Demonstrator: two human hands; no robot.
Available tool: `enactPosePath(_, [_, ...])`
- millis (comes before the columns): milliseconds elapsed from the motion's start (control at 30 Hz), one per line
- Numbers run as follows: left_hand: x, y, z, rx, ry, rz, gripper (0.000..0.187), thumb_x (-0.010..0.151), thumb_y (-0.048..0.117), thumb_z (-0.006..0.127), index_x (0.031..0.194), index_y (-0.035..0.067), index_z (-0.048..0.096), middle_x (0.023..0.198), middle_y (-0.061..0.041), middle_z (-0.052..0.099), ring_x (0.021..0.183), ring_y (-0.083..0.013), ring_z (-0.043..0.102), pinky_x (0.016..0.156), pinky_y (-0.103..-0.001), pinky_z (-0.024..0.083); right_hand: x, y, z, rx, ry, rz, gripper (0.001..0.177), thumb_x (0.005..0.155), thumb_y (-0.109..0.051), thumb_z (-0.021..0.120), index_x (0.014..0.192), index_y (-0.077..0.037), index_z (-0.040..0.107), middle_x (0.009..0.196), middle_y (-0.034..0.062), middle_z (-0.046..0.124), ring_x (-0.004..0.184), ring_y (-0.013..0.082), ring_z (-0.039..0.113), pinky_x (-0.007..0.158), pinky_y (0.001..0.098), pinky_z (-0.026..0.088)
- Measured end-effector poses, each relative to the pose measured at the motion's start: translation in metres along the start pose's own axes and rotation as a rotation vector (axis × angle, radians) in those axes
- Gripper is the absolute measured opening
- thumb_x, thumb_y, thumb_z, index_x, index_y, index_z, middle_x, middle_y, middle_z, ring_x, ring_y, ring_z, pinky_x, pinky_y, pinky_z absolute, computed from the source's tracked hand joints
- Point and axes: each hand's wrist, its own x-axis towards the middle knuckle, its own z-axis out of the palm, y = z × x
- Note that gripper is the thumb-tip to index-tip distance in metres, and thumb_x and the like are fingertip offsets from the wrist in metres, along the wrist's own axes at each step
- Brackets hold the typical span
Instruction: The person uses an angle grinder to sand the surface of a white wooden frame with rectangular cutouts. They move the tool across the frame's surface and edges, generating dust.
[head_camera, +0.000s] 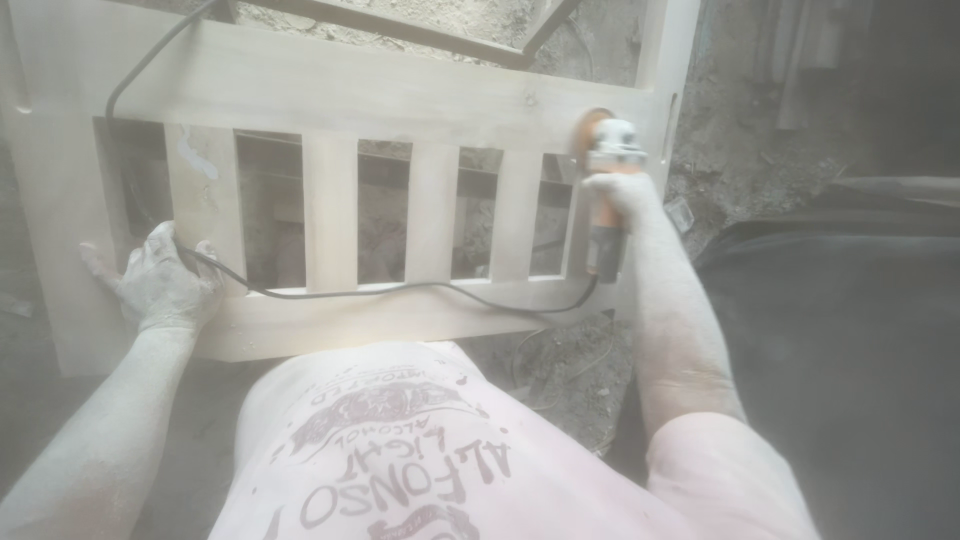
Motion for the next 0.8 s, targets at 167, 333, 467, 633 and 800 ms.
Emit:
enactPosePath(167, [0.002, -0.007, 0.014, -0.064, -0.002, -0.011, 0.051, 0.112, 0.05, 0.048, 0.139, 0.008, 0.055, 0.125, -0.01, 0.07, 0.125, -0.0268, 0.065, 0.128, -0.063, -0.009, -0.036, -0.062, 0.11, -0.375, -0.095, -0.166, 0.047, 0.07, -0.027, 0.086, 0.108, -0.004, 0.073, 0.101, 0.0111, 0.077, 0.088, 0.019, 0.075, 0.076, 0.033, 0.061])
enactPosePath(333, [-0.003, -0.014, 0.026, -0.029, 0.146, 0.041, 0.051, 0.114, 0.053, 0.05, 0.139, 0.01, 0.056, 0.137, -0.009, 0.066, 0.129, -0.0235, 0.062, 0.132, -0.061, -0.008, -0.092, -0.123, 0.184, -0.481, -0.218, -0.207, 0.042, 0.071, -0.025, 0.079, 0.108, -0.006, 0.07, 0.1, 0.0118, 0.077, 0.088, 0.0198, 0.076, 0.076, 0.0316, 0.062])
enactPosePath(467, [-0.003, -0.012, 0.025, -0.044, 0.152, 0.053, 0.051, 0.115, 0.053, 0.049, 0.141, 0.01, 0.056, 0.14, -0.011, 0.062, 0.131, -0.0238, 0.062, 0.132, -0.06, -0.007, -0.124, -0.149, 0.211, -0.518, -0.226, -0.228, 0.041, 0.079, -0.03, 0.077, 0.11, -0.004, 0.072, 0.102, 0.0149, 0.076, 0.091, 0.0239, 0.075, 0.08, 0.0344, 0.061])
enactPosePath(633, [-0.002, -0.011, 0.016, -0.139, 0.091, 0.033, 0.05, 0.112, 0.051, 0.048, 0.141, 0.011, 0.055, 0.141, -0.015, 0.06, 0.131, -0.0267, 0.059, 0.132, -0.062, -0.007, -0.11, -0.125, 0.185, -0.546, -0.208, -0.167, 0.042, 0.08, -0.035, 0.078, 0.112, -0.009, 0.073, 0.106, 0.0119, 0.076, 0.094, 0.0217, 0.075, 0.084, 0.0315, 0.061])
enactPosePath(800, [-0.002, -0.009, 0.018, -0.089, 0.154, 0.071, 0.051, 0.113, 0.05, 0.05, 0.142, 0.009, 0.054, 0.142, -0.015, 0.055, 0.138, -0.0254, 0.057, 0.13, -0.063, -0.007, -0.059, -0.069, 0.112, -0.524, -0.073, -0.103, 0.051, 0.069, -0.032, 0.085, 0.113, -0.01, 0.071, 0.108, 0.0097, 0.075, 0.095, 0.0181, 0.073, 0.083, 0.0301, 0.06])
